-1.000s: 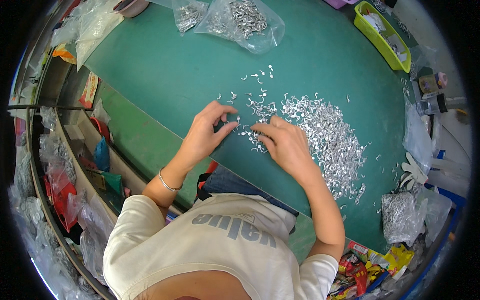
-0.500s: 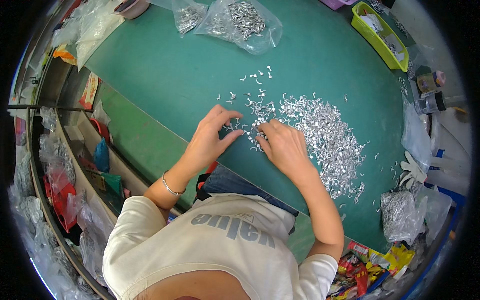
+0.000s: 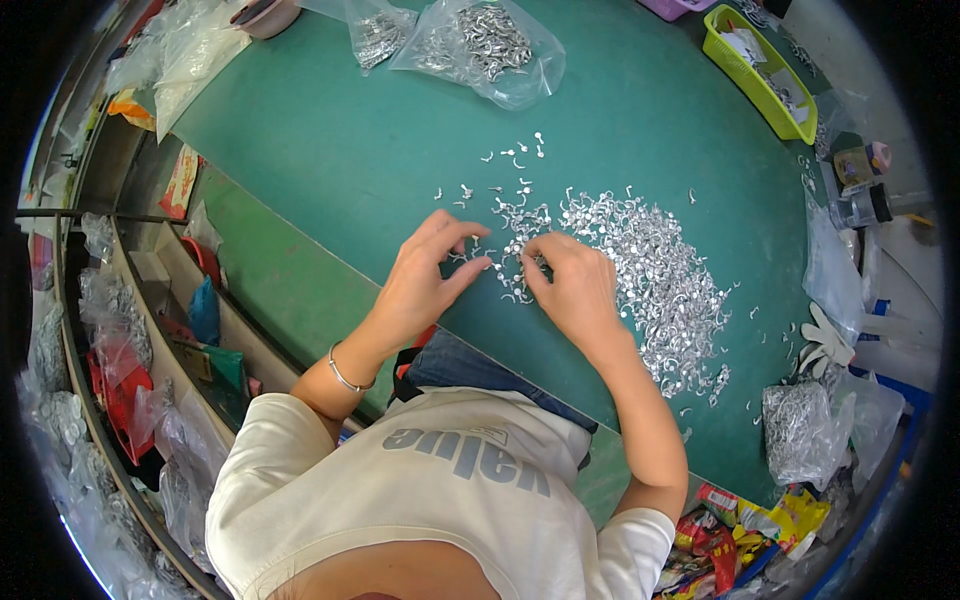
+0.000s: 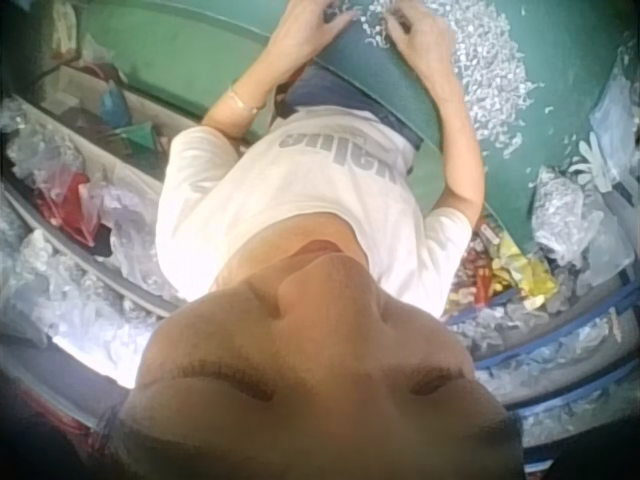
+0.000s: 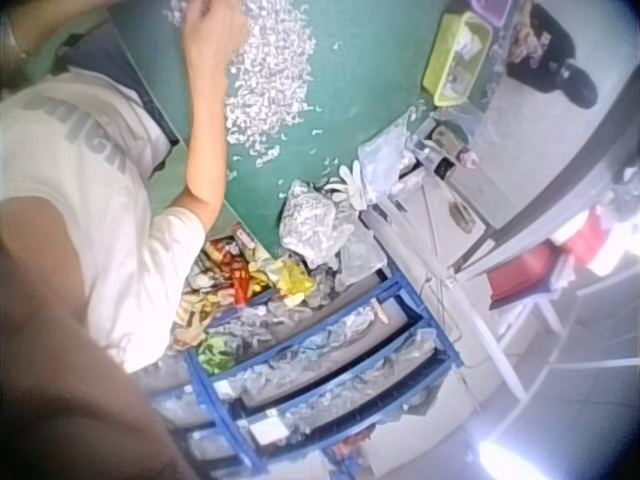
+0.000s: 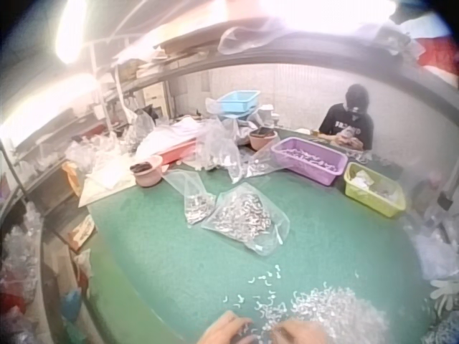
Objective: The person picks up small metal pieces from a pile on the table and places them into different containers.
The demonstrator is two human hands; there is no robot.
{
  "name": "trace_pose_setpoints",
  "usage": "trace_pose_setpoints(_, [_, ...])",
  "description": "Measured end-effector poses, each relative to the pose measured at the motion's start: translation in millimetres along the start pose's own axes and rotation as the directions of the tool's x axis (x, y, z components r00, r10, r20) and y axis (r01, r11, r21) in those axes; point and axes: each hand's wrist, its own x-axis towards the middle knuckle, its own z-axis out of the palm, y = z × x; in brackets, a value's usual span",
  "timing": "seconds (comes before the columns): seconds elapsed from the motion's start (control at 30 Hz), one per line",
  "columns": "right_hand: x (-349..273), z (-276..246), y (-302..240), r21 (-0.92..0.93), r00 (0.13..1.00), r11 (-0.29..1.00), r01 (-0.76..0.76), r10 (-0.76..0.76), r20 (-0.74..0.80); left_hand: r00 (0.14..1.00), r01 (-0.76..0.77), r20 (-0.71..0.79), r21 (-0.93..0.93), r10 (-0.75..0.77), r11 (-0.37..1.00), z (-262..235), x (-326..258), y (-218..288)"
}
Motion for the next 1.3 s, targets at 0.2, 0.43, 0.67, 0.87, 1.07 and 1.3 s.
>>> trace_pose_setpoints(0.2, [-2,9,-2,-0.045,0.996,0.996,0.080,-0.081,-0.021,1.000,-0.024,-0.011,0.018,0.024,1.000,6,-1,-4])
trace_pose_setpoints(0.43, [-1,-26,15,0.887,0.941,0.323,-0.331,0.183,0.284,0.970,0.234,0.155,-0.394,-0.187,0.889,-2,0,-9])
trace_pose_setpoints(0.67, [-14,-21,17,0.831,0.866,-0.490,-0.264,0.258,0.428,0.889,0.329,0.288,-0.942,-0.356,0.059,8,5,-8])
trace_pose_setpoints(0.87, [-18,-2,-33,0.767,0.752,-0.571,-0.293,0.357,0.553,0.992,0.123,0.121,-0.871,-0.035,0.476,34,-7,30])
trace_pose_setpoints(1.07, [-32,-6,-11,0.841,0.764,-0.508,-0.185,0.464,0.448,0.994,-0.074,0.002,-0.701,0.107,0.709,30,7,26])
trace_pose_setpoints(1.3, [-55,-43,16,0.903,0.828,-0.421,-0.088,0.473,0.301,0.876,-0.430,0.369,0.305,0.311,0.850,44,8,-2])
